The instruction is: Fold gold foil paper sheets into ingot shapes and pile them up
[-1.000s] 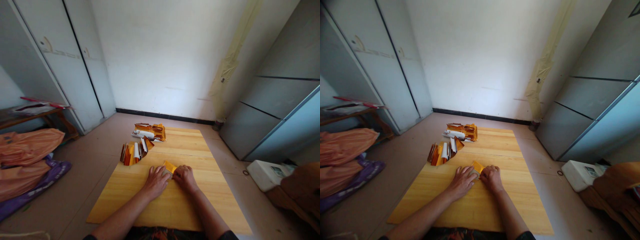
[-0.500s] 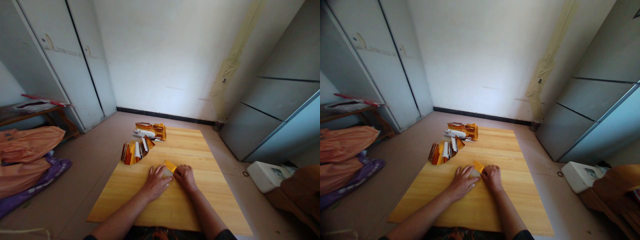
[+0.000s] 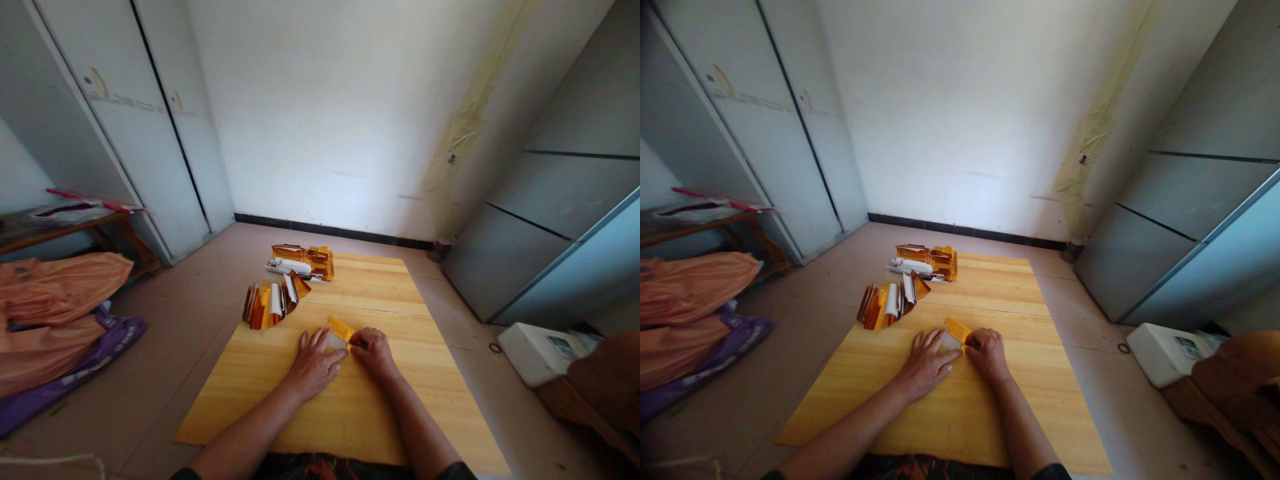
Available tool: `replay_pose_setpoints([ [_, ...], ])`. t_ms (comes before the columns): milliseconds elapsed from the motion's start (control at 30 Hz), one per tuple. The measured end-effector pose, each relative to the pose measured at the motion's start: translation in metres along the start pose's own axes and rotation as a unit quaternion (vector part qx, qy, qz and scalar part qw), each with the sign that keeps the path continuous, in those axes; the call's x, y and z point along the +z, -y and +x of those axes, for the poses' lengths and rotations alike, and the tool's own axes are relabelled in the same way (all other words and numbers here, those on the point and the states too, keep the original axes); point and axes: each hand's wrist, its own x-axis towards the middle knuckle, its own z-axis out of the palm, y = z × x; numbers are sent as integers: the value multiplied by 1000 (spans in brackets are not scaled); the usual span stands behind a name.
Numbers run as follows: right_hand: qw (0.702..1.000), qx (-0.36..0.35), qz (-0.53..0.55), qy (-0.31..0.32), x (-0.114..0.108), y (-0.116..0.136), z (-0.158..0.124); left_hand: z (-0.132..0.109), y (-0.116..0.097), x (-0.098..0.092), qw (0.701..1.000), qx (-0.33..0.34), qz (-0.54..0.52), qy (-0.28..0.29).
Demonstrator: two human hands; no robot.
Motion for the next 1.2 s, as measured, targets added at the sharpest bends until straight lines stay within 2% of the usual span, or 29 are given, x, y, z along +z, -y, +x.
replay_pose_setpoints([
  [433, 1000, 17, 17, 13, 5, -8, 2, 8, -2, -4, 1000, -18, -18, 15],
  [633, 994, -28, -106, -9, 3, 9, -6, 25, 1, -9, 999, -36, 10, -26],
  [800, 985, -48, -164, 13, 9, 27, -13, 34, -6, -20, 999, -12, 33, -31],
  [967, 983, -56, -173, 35, 13, 34, -14, 33, -9, -20, 999, -41, 22, -24],
  [1200, 985, -64, -157, 20, 12, 31, -11, 31, -7, -15, 998, -37, 35, -37],
])
